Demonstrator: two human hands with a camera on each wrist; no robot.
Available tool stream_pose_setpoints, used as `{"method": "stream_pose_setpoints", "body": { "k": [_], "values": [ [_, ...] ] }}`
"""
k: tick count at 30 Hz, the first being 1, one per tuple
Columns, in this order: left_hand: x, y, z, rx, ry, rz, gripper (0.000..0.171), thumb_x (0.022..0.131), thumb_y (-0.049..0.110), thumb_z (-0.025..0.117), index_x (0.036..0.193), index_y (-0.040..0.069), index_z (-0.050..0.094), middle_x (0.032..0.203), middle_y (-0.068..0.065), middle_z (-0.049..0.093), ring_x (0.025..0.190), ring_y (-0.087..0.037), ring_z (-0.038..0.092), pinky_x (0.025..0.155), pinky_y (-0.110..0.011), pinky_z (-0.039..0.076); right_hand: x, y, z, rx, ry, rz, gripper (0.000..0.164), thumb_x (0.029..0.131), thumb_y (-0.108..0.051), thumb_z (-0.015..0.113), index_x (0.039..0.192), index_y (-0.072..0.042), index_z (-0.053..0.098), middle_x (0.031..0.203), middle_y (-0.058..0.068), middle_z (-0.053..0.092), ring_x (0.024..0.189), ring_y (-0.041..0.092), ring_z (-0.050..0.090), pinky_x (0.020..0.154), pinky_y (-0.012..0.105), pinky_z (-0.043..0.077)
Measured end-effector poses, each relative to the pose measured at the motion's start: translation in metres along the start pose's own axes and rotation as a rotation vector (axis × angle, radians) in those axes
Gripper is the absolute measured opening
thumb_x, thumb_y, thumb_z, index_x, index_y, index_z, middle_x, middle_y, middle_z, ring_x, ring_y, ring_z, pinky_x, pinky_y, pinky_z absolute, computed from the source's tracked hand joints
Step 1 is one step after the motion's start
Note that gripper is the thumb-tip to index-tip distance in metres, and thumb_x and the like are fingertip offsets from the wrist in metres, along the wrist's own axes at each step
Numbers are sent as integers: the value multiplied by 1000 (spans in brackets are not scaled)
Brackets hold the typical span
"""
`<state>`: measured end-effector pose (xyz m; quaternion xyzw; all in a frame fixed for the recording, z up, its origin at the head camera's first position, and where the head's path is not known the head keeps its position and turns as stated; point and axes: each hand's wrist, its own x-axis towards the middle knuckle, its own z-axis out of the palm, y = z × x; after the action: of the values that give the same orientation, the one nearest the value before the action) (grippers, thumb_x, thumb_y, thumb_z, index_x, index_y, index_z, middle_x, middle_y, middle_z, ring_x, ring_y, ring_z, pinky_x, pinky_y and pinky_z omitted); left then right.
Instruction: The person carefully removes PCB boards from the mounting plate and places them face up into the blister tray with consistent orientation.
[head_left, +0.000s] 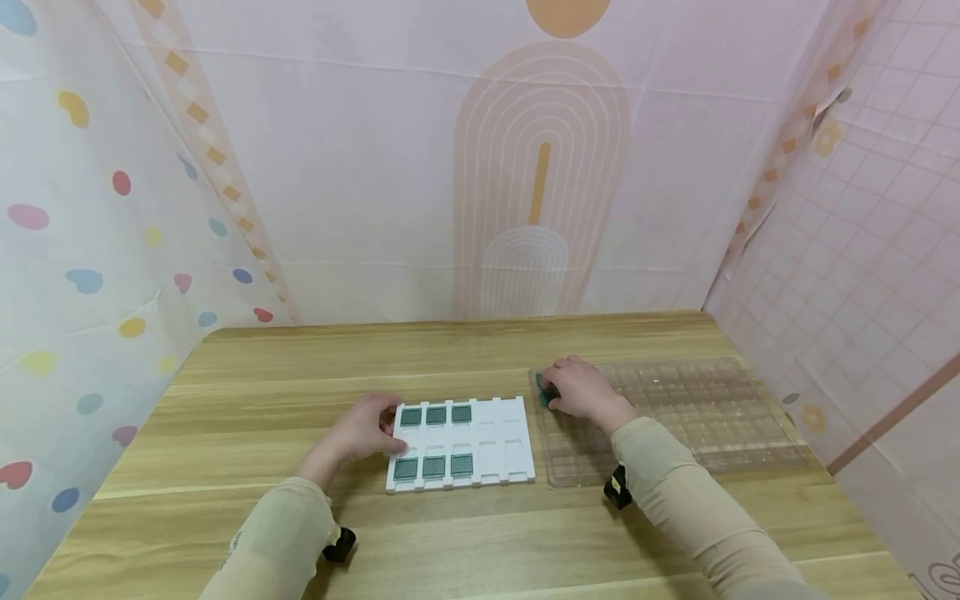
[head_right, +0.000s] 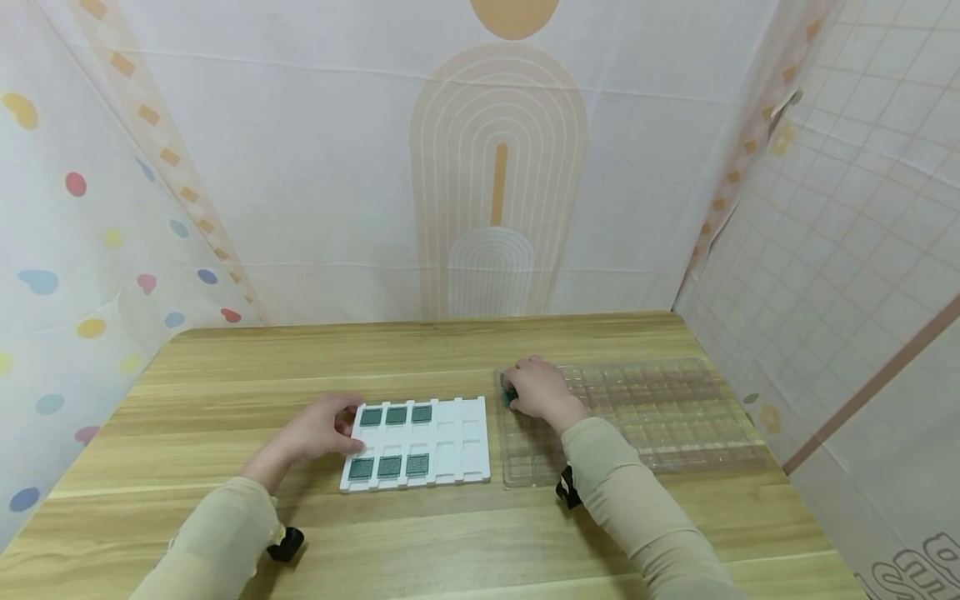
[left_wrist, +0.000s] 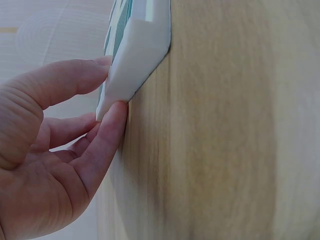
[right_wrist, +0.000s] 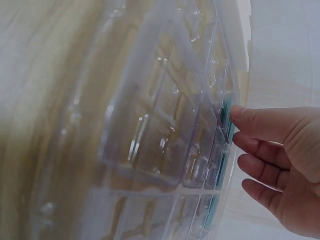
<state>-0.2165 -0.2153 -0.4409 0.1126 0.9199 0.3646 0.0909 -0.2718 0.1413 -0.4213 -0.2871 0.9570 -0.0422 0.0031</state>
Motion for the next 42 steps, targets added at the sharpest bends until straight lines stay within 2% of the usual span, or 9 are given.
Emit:
{"method": "stream_pose_setpoints", "body": {
  "k": [19,29,36,42],
  "values": [
    [0,1,1,12,5,1,71,69,5,87,130,-11,54,108,-14,58,83,-21,53,74,-34,46,-3,1,4,20,26,16,22,84,-18,80,103,-9,71,106,8,66,96,27,58,85,42,48],
    [1,1,0,6,7,-11,70,70,5,87,130,-10,54,108,-14,58,84,-21,53,74,-33,46,-6,-3,2,81,84,30,21,88,-24,76,102,-10,72,103,7,67,94,27,58,86,44,47],
    [1,-1,0,1,7,-12,72,69,4,86,131,-11,53,109,-14,57,84,-21,53,74,-34,46,-7,-10,1,222,119,50,26,89,-24,75,109,-8,70,105,5,67,101,25,60,89,43,47],
    [1,-2,1,0,6,-5,71,69,5,86,130,-10,54,108,-14,58,84,-21,53,74,-34,46,-8,-14,4,390,166,-1,25,89,-13,74,110,-1,69,104,8,69,97,23,64,88,39,50]
  ]
}}
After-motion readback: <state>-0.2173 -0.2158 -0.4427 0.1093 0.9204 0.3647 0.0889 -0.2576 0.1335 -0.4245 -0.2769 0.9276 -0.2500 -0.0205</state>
